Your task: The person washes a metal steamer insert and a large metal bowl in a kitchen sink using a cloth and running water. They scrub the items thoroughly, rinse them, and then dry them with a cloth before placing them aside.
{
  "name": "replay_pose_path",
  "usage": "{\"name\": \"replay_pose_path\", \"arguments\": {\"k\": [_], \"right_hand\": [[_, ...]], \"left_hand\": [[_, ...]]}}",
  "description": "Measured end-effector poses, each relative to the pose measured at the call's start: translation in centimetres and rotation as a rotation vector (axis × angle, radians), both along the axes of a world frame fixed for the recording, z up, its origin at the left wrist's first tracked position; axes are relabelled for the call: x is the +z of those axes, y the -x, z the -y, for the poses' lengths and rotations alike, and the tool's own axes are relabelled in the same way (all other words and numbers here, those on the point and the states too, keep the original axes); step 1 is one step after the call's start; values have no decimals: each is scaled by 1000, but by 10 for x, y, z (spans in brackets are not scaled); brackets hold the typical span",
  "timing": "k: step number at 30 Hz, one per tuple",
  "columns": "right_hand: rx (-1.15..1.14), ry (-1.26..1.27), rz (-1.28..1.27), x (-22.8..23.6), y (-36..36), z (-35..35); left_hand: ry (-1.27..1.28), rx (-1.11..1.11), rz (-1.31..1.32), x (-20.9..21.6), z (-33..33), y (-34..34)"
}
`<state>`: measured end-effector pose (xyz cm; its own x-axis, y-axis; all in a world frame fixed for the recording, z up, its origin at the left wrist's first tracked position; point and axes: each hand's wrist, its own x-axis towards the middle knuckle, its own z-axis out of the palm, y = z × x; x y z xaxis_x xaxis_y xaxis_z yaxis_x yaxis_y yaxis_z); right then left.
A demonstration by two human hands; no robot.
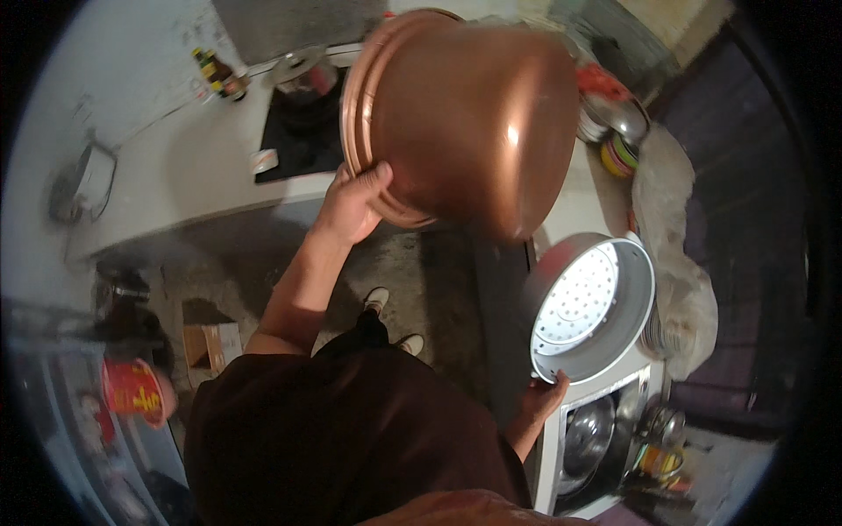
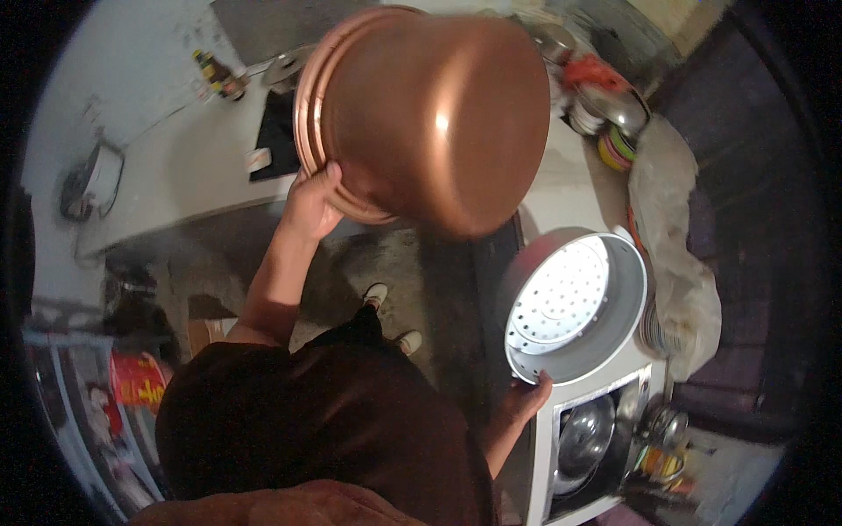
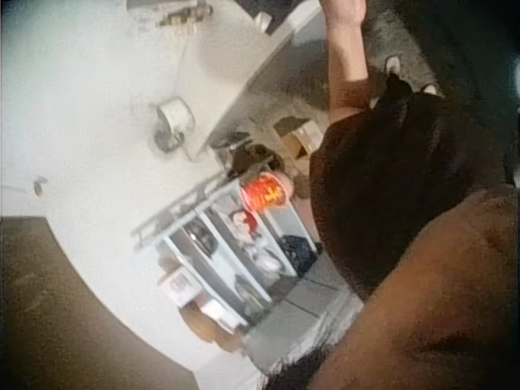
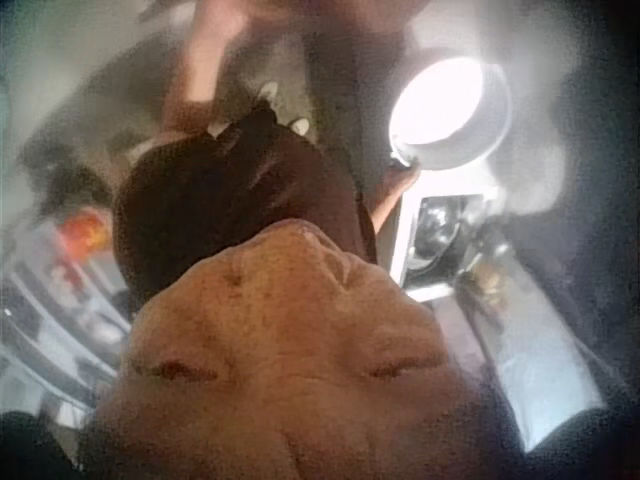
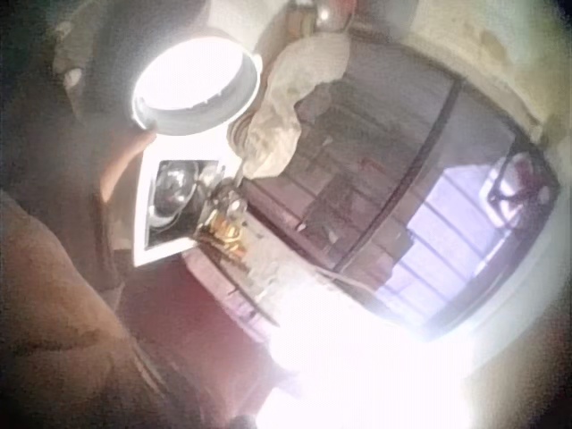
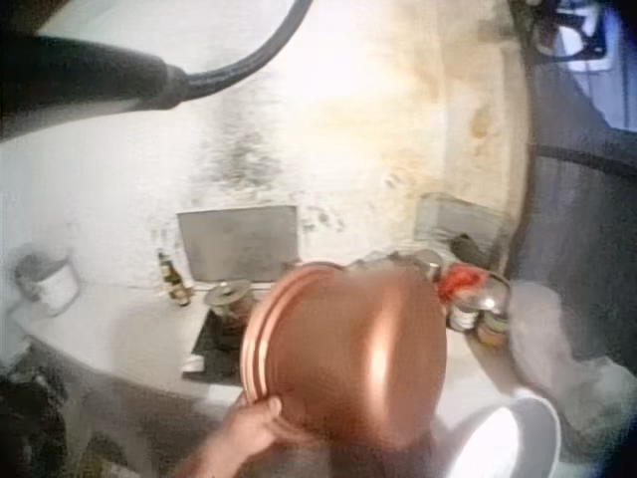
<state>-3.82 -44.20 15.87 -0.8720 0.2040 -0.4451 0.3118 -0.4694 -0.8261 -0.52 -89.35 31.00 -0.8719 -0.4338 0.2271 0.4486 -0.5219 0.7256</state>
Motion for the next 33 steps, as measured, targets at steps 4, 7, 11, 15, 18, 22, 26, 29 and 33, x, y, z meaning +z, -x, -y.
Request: {"name": "replay_pose_path", "arguments": {"k": [4, 7, 11, 15, 18, 22, 26, 29, 33], "right_hand": [[-17, -86, 19, 18, 32, -9], [-26, -78, -1, 46, 53, 5], [112, -239, -127, 75, 73, 25], [183, -322, -186, 95, 71, 34], [193, -379, -185, 112, 55, 52], [246, -371, -182, 126, 32, 82], [287, -352, -187, 140, 3, 147], [387, -382, -215, 156, -15, 215], [629, -349, -258, 174, -29, 317]], "left_hand": [[607, 47, 551, 23, -24, -83], [1184, -90, 931, 45, -34, -113], [1562, 147, 641, 6, -23, -152], [1774, 295, 492, -22, 2, -166], [1804, 416, 513, -46, 19, -186], [1803, 531, 646, -53, 64, -217], [1831, 689, 708, -68, 141, -254], [1865, 782, 789, -92, 203, -280], [1915, 820, 918, -118, 281, -306]]}}
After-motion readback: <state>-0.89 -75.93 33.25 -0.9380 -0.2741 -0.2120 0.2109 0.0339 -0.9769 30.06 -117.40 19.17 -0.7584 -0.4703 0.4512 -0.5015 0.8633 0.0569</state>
